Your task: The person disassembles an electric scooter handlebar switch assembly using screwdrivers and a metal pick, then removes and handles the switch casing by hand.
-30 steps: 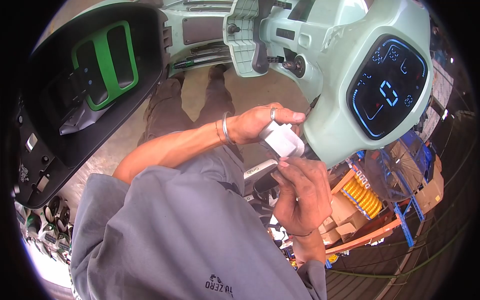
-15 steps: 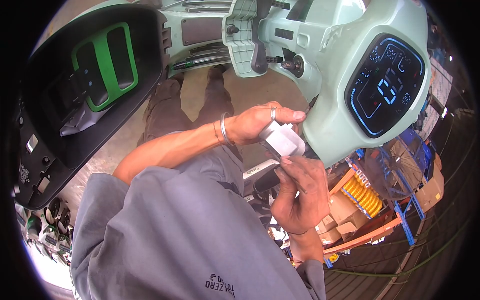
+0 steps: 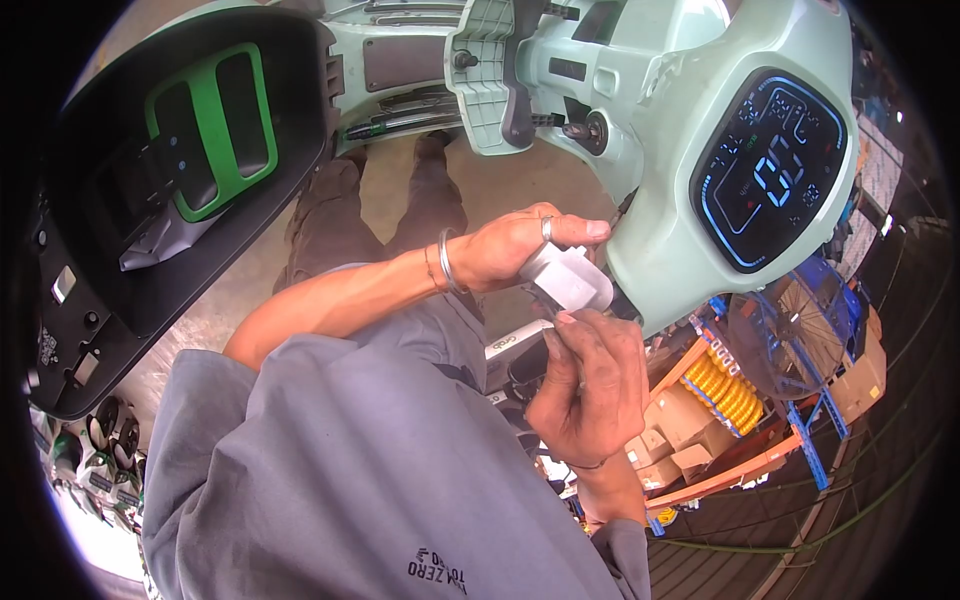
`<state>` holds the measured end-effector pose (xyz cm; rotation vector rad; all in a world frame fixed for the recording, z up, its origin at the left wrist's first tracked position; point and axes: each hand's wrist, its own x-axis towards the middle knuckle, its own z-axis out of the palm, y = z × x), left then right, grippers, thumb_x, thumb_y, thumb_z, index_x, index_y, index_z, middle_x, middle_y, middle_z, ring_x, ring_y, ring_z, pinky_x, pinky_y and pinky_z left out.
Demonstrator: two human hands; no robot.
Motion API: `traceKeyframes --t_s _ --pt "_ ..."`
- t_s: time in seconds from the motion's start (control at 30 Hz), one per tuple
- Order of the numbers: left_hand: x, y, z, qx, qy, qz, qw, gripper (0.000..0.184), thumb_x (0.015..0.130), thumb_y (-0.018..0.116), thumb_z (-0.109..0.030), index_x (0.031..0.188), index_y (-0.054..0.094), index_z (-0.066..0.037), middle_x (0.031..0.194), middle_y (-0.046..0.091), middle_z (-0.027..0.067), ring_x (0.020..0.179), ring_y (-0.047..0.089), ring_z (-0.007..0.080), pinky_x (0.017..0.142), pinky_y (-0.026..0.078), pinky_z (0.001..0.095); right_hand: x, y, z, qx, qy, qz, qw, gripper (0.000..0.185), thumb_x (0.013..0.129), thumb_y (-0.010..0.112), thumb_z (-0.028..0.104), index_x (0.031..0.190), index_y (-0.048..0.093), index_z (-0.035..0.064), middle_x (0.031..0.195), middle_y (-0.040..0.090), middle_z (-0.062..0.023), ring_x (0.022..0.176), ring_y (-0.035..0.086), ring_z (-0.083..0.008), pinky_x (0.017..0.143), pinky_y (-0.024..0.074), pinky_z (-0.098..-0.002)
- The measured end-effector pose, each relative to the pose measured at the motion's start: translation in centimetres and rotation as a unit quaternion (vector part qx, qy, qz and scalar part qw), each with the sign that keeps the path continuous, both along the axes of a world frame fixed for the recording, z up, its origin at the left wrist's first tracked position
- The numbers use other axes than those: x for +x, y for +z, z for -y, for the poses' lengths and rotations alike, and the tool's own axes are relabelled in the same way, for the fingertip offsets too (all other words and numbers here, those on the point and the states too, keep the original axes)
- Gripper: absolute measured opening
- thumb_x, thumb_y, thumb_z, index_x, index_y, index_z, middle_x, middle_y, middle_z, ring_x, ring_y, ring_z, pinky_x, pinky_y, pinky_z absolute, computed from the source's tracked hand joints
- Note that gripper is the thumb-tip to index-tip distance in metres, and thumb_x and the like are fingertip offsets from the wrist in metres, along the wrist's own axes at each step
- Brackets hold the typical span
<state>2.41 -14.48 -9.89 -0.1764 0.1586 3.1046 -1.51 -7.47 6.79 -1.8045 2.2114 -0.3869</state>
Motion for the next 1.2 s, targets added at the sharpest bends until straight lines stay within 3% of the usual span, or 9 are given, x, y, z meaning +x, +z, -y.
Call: traceKeyframes --t_s 0.57,0.63,0.87,1.2 --pt "0.7 1.1 0.1 0.055 -0.026 0.056 0.997 0.052 0.096 0.06 -0.047 0.084 0.073 0.002 0.072 0.067 0.0075 0.062 0.061 0.0139 0.055 0.047 0.0288 0.2 -1.1 -0.3 -0.045 -0.035 -0.011 0.998 0.019 0.088 0.063 -0.01 0.105 0.059 -0.0071 0.087 0.065 -0.0189 0.076 0.063 -0.03 0.065 0.0511 -0.0373" --pt "0.3 0.9 -0.3 0.012 0.002 0.048 0.999 0.057 0.092 0.06 -0.054 0.089 0.074 0.002 0.074 0.07 0.0084 0.055 0.061 0.0132 0.048 0.049 0.0264 0.2 -1.0 -0.1 -0.046 -0.036 -0.008 0.998 0.019 0.088 0.063 -0.01 0.106 0.059 -0.007 0.088 0.065 -0.019 0.077 0.063 -0.0299 0.066 0.0511 -0.0372" --pt "0.2 0.7 -0.3 0.003 -0.017 0.053 0.998 0.057 0.092 0.061 -0.054 0.089 0.074 0.002 0.074 0.07 0.0087 0.055 0.061 0.0141 0.047 0.049 0.0267 0.2 -0.8 -0.5 -0.034 -0.021 -0.018 0.999 0.021 0.088 0.061 -0.012 0.108 0.057 -0.0065 0.092 0.064 -0.0188 0.079 0.063 -0.0298 0.068 0.0514 -0.0384" --pt "1.0 2.2 0.1 0.083 -0.017 0.082 0.993 0.046 0.097 0.059 -0.041 0.094 0.071 0.003 0.078 0.068 0.0088 0.064 0.063 0.0161 0.053 0.049 0.0296 0.0 -1.4 -0.9 -0.046 0.01 -0.034 0.998 0.025 0.088 0.059 -0.011 0.112 0.054 -0.004 0.095 0.062 -0.0174 0.08 0.062 -0.0286 0.067 0.051 -0.0378"
